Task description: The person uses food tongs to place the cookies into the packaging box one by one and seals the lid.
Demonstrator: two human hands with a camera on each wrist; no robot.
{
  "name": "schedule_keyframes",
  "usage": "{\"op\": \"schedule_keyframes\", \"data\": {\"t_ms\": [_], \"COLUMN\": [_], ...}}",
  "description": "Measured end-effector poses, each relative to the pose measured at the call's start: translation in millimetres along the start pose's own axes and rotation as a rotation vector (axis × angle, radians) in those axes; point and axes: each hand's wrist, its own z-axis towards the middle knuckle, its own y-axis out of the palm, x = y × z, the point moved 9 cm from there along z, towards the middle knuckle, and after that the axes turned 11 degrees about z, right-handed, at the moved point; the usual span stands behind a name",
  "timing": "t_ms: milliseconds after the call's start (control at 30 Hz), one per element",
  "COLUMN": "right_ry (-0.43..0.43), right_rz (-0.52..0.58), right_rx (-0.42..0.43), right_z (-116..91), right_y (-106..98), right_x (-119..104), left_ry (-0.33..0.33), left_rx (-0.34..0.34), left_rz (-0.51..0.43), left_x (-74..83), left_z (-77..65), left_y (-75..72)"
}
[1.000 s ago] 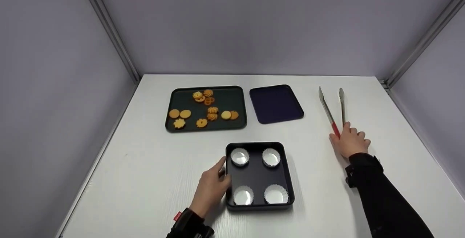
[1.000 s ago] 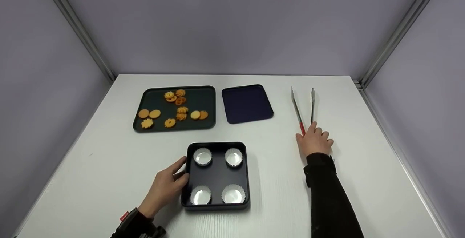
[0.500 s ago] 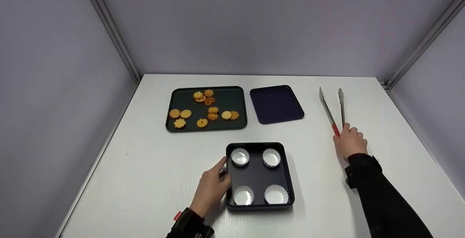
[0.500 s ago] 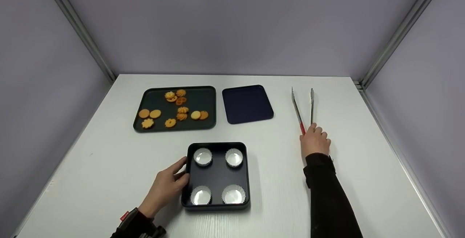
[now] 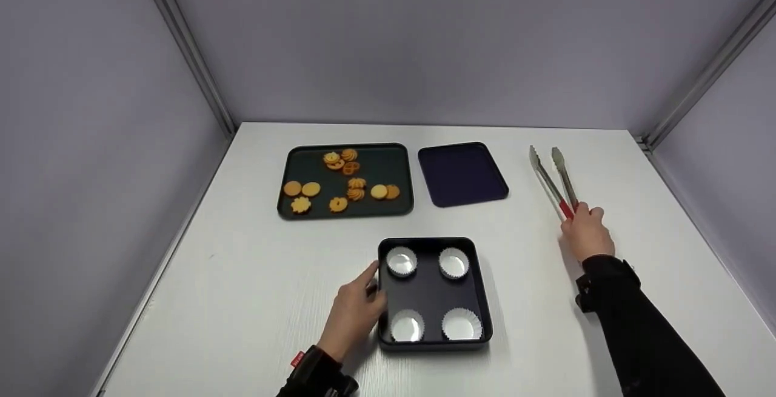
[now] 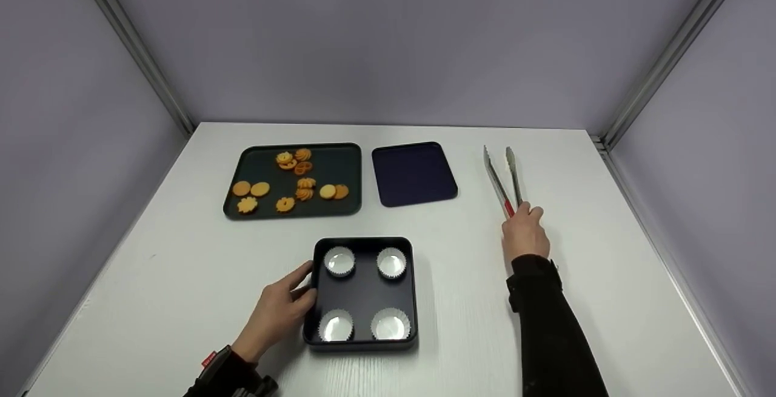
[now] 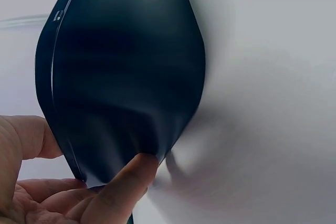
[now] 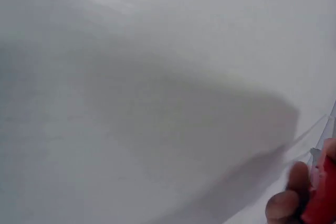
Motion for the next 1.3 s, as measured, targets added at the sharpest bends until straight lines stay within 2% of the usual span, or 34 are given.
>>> {"op": "schedule_keyframes", "data": {"t_ms": [200,400,500,767,1133,1300], "right_ry": [0.063,-0.040,-0.073,-0.094,-0.292,-0.356], "right_rz": [0.029,0.049,0.037,0.070,0.089,0.074], "right_rx": [0.032,0.147,0.170,0.165,0.161,0.128], "right_z": [1.5,-0.2,-2.6,-1.3,-2.5,-3.3], "right_y": [-8.2,-20.6,-24.7,-30.9,-22.5,-14.3], "right_x": [0.6,-9.1,-15.1,-36.3,-89.3,-109.7], "left_ry": [-0.004,-0.008,-0.012,-0.019,-0.035,-0.035], "left_rx": [-0.003,-0.004,-0.006,0.001,0.006,0.007], "left_rz": [0.015,0.008,-0.004,-0.005,0.011,0.009], "left_x": [0.3,0.1,-1.2,-1.7,-2.7,-2.9], "left_z": [0.2,0.1,0.1,0.7,2.0,1.3], "left_y": [-0.1,-0.1,0.9,0.8,1.6,2.0]}}
